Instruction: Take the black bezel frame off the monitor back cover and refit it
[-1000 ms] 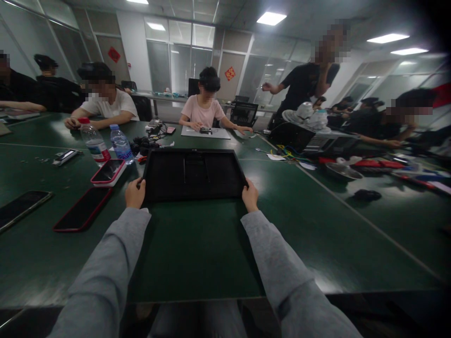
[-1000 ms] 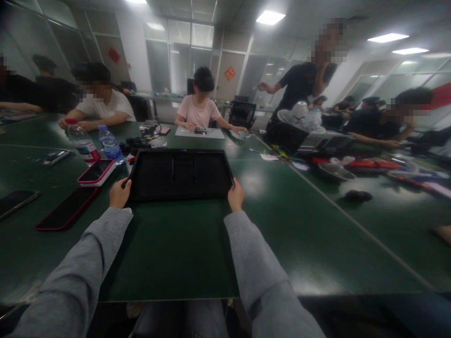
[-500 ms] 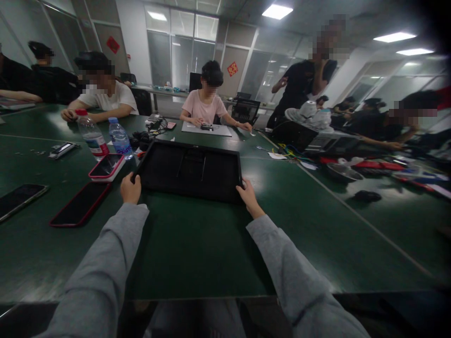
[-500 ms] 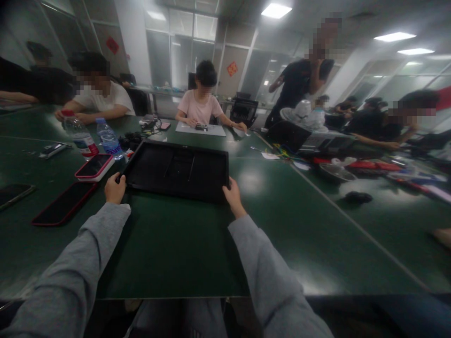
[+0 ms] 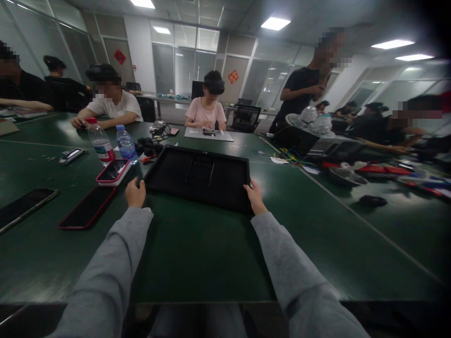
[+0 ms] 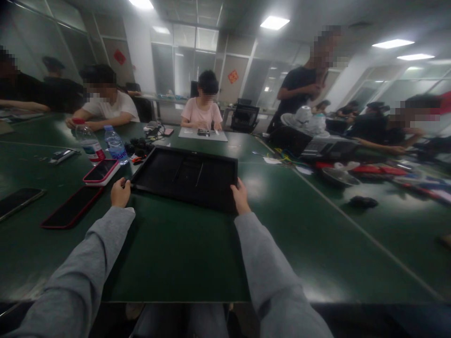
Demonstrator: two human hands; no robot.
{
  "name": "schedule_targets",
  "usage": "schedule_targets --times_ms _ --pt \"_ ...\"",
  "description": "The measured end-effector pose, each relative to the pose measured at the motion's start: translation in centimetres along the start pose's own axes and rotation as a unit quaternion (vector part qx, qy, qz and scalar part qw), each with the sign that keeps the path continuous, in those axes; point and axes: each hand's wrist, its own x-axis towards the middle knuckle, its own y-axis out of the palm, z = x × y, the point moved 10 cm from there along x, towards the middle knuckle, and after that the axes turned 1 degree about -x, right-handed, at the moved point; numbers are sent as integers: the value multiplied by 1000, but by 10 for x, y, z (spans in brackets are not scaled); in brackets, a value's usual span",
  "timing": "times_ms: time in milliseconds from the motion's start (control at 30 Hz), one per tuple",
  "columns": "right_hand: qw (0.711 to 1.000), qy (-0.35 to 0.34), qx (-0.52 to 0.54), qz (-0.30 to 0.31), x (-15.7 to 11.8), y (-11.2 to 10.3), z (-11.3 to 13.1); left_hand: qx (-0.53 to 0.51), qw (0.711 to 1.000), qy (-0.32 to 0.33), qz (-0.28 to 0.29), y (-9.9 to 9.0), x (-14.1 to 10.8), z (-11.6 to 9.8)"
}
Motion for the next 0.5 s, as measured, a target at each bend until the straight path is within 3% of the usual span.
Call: schedule_targets --times_ms 100,267,500 --pt "998 16 24 -51 -4 -36 -5 6 1000 4 7 3 1 1" --pt "985 -21 29 -171 -9 -124 -9 8 1000 8 13 6 2 1" --pt "925 -48 -5 -377 -26 -243 -21 13 1000 14 19 5 1 -2"
